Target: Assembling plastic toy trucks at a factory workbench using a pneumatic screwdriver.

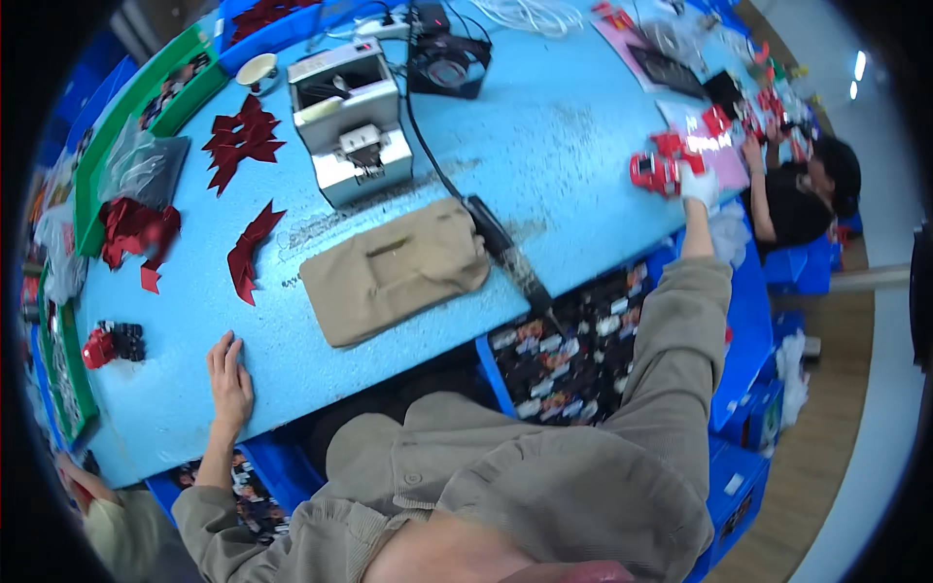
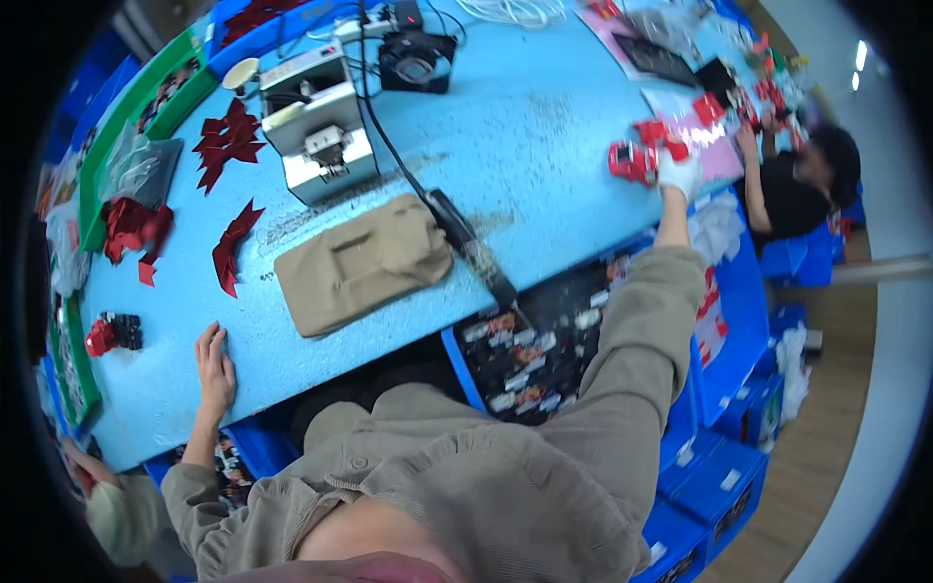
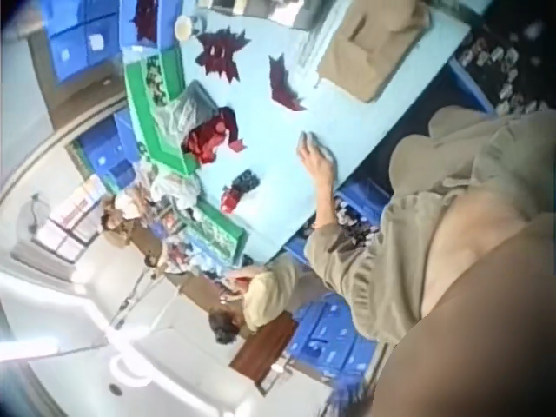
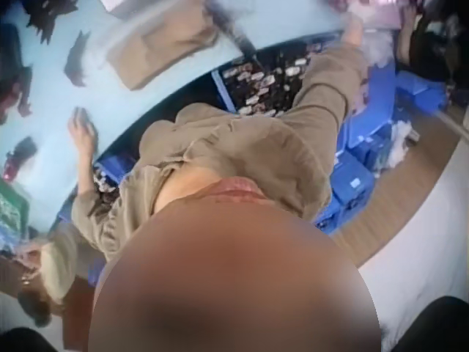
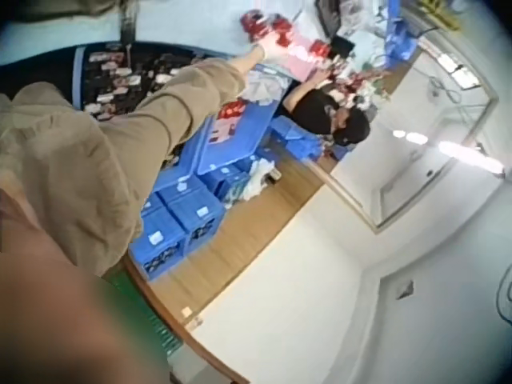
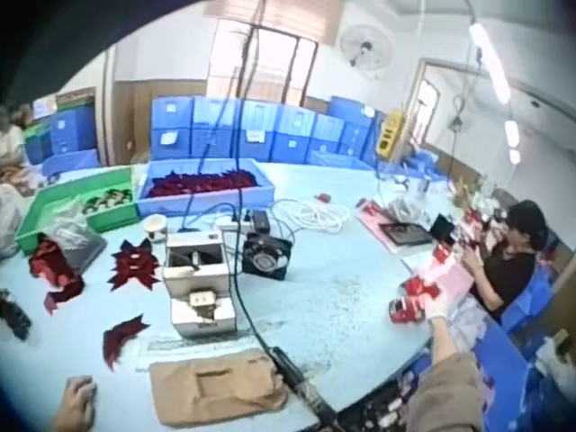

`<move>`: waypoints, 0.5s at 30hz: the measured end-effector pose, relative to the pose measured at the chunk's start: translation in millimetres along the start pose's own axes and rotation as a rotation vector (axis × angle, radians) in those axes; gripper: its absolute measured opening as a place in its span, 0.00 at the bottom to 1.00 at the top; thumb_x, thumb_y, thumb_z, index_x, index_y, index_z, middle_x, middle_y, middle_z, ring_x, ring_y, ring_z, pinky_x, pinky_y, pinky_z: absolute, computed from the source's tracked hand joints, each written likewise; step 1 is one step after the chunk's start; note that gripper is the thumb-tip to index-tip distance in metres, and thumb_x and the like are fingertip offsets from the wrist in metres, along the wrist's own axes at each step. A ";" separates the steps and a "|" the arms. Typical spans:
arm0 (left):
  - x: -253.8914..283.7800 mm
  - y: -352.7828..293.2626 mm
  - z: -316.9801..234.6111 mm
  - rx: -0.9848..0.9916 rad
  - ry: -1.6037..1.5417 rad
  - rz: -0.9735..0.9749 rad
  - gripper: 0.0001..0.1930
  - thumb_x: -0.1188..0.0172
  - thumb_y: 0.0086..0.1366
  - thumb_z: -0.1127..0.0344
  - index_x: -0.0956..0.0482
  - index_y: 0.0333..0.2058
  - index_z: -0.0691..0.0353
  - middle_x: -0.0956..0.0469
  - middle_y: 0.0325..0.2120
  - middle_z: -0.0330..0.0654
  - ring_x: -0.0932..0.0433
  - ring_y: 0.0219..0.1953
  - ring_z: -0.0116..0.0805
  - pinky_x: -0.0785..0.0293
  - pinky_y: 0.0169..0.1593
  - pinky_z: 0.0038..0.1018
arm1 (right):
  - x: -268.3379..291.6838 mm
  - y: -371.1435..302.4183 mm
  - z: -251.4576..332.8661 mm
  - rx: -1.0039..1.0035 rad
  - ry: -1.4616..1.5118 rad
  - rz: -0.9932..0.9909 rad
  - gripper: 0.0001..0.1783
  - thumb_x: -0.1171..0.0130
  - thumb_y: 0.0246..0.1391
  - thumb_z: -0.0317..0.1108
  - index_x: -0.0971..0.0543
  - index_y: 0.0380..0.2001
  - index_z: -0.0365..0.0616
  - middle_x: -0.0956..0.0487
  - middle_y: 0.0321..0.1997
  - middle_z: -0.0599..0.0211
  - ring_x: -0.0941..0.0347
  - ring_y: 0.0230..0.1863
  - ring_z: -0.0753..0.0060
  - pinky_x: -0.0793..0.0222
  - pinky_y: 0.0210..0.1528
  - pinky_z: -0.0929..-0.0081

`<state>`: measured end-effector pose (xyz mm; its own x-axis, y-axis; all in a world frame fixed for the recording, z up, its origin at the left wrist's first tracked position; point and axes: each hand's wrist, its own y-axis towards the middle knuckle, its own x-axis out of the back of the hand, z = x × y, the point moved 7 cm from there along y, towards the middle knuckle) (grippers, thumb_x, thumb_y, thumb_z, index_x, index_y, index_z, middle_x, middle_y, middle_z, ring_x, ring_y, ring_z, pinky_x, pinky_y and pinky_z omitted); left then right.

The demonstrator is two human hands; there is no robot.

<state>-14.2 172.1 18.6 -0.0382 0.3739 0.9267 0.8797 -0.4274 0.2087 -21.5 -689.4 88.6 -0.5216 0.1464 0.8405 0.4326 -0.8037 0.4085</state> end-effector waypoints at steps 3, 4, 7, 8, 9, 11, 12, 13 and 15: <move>4.7 -9.8 2.6 0.064 -0.012 -0.029 0.21 0.54 0.49 0.82 0.32 0.45 0.68 0.36 0.49 0.54 0.36 0.50 0.54 0.40 0.55 0.39 | -24.0 19.6 -12.3 0.072 0.133 -0.031 0.29 0.35 0.36 0.50 0.24 0.36 0.35 0.23 0.36 0.45 0.26 0.38 0.48 0.32 0.42 0.59; 7.2 -15.0 -1.0 0.066 -0.011 -0.007 0.22 0.54 0.48 0.82 0.33 0.46 0.68 0.35 0.49 0.54 0.37 0.50 0.54 0.40 0.55 0.39 | -41.6 21.1 -7.7 0.067 0.266 0.063 0.29 0.34 0.37 0.49 0.24 0.36 0.35 0.22 0.35 0.50 0.25 0.37 0.57 0.31 0.40 0.63; 8.7 -8.6 0.9 0.039 -0.065 0.005 0.22 0.54 0.46 0.81 0.32 0.45 0.67 0.35 0.48 0.53 0.36 0.48 0.55 0.38 0.53 0.41 | -78.5 45.2 -40.3 0.025 0.657 0.238 0.27 0.31 0.39 0.36 0.29 0.42 0.38 0.25 0.40 0.64 0.29 0.40 0.69 0.31 0.42 0.70; 7.1 -8.2 1.2 0.029 -0.066 -0.008 0.22 0.53 0.45 0.81 0.32 0.44 0.67 0.34 0.48 0.53 0.35 0.47 0.54 0.37 0.52 0.40 | -83.9 57.2 -52.7 -0.005 0.517 0.250 0.32 0.31 0.38 0.34 0.33 0.46 0.37 0.27 0.45 0.61 0.31 0.43 0.68 0.32 0.45 0.69; 9.8 -15.1 -4.5 0.039 -0.040 -0.016 0.22 0.52 0.45 0.81 0.32 0.43 0.67 0.34 0.47 0.53 0.34 0.46 0.54 0.36 0.50 0.40 | -91.2 42.0 -26.4 -0.063 0.619 0.335 0.41 0.30 0.34 0.31 0.39 0.53 0.36 0.30 0.50 0.59 0.33 0.46 0.66 0.33 0.48 0.67; 11.1 -16.7 -3.3 0.081 -0.036 -0.030 0.22 0.52 0.44 0.81 0.32 0.43 0.66 0.34 0.47 0.53 0.34 0.46 0.53 0.36 0.50 0.40 | -83.9 53.5 -23.8 -0.072 0.371 0.205 0.49 0.31 0.28 0.28 0.44 0.58 0.36 0.33 0.53 0.57 0.36 0.52 0.61 0.36 0.52 0.62; 8.0 -12.7 -3.1 0.039 -0.056 -0.014 0.22 0.52 0.44 0.81 0.31 0.42 0.66 0.34 0.47 0.52 0.34 0.46 0.53 0.35 0.49 0.39 | -84.5 63.7 -34.1 -0.084 0.292 0.224 0.50 0.30 0.27 0.29 0.43 0.57 0.37 0.33 0.53 0.56 0.35 0.51 0.60 0.36 0.52 0.62; 7.5 -10.6 2.4 0.065 -0.059 -0.021 0.22 0.52 0.44 0.81 0.31 0.42 0.66 0.34 0.47 0.52 0.34 0.46 0.53 0.35 0.49 0.39 | -86.4 74.5 -40.2 -0.098 0.209 0.241 0.51 0.29 0.25 0.30 0.42 0.57 0.37 0.33 0.52 0.56 0.35 0.51 0.59 0.36 0.52 0.62; 8.7 -7.9 0.5 0.036 -0.040 -0.040 0.22 0.51 0.44 0.81 0.31 0.43 0.66 0.34 0.47 0.52 0.34 0.45 0.52 0.35 0.49 0.39 | -97.0 79.9 -31.5 -0.102 0.169 0.310 0.52 0.28 0.23 0.31 0.42 0.57 0.38 0.33 0.52 0.55 0.34 0.50 0.60 0.35 0.52 0.62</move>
<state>-21.2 179.1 24.9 -0.0552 0.4232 0.9044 0.8945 -0.3815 0.2331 40.5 -786.0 28.5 -0.4952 -0.2034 0.8446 0.5178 -0.8498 0.0990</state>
